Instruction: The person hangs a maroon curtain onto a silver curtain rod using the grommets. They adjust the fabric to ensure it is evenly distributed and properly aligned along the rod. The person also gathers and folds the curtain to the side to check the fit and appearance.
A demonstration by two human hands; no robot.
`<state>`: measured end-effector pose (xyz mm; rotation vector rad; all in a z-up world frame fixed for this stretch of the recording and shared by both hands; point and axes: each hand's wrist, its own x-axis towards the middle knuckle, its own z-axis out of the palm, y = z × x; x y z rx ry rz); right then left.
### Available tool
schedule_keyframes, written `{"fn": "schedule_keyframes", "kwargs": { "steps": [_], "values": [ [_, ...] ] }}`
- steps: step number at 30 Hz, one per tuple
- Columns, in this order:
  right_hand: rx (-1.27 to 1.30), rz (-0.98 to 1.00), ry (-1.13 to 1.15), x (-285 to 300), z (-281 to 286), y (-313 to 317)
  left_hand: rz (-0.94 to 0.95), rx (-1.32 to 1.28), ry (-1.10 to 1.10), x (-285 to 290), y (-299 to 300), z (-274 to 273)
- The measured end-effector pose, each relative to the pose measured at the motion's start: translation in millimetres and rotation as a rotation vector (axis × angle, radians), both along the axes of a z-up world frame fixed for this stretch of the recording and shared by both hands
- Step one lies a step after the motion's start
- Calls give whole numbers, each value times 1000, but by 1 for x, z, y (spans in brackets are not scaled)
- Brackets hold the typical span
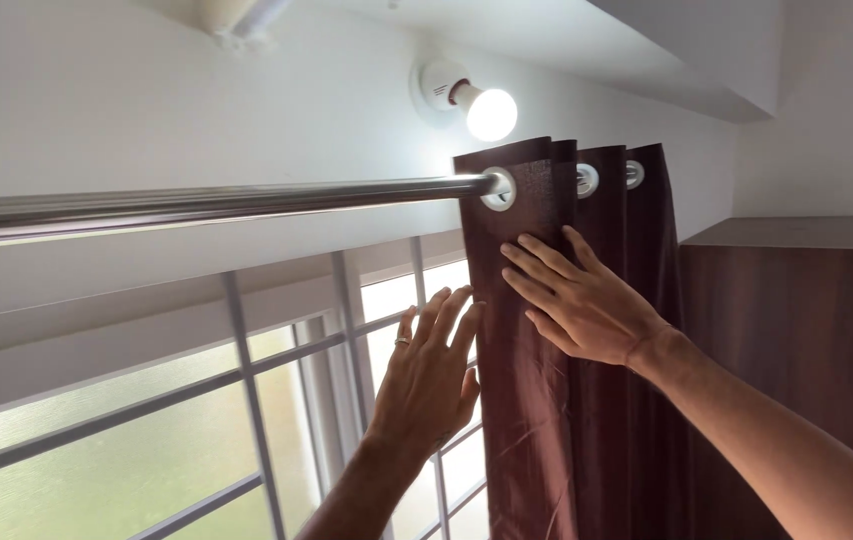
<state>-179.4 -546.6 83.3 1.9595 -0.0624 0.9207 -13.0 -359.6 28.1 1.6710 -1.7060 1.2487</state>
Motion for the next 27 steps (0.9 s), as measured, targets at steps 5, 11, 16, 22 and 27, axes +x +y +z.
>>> {"fn": "schedule_keyframes", "kwargs": {
  "steps": [5, 11, 16, 22, 27],
  "values": [
    [20, -36, -27, 7, -2, -70, 49, 98, -5, -6, -31, 10],
    [61, -362, -119, -2, -4, -101, 155, 116, -58, 26, -69, 9],
    [-9, 90, -161, -6, -5, -58, 416, 207, -111, 55, -93, 8],
    [22, 5, -116, -9, -4, -81, 588, 316, -122, 95, -126, -19],
    [154, -83, -166, -13, -8, -142, 616, 364, -165, 91, -111, -19]
  ]
}}
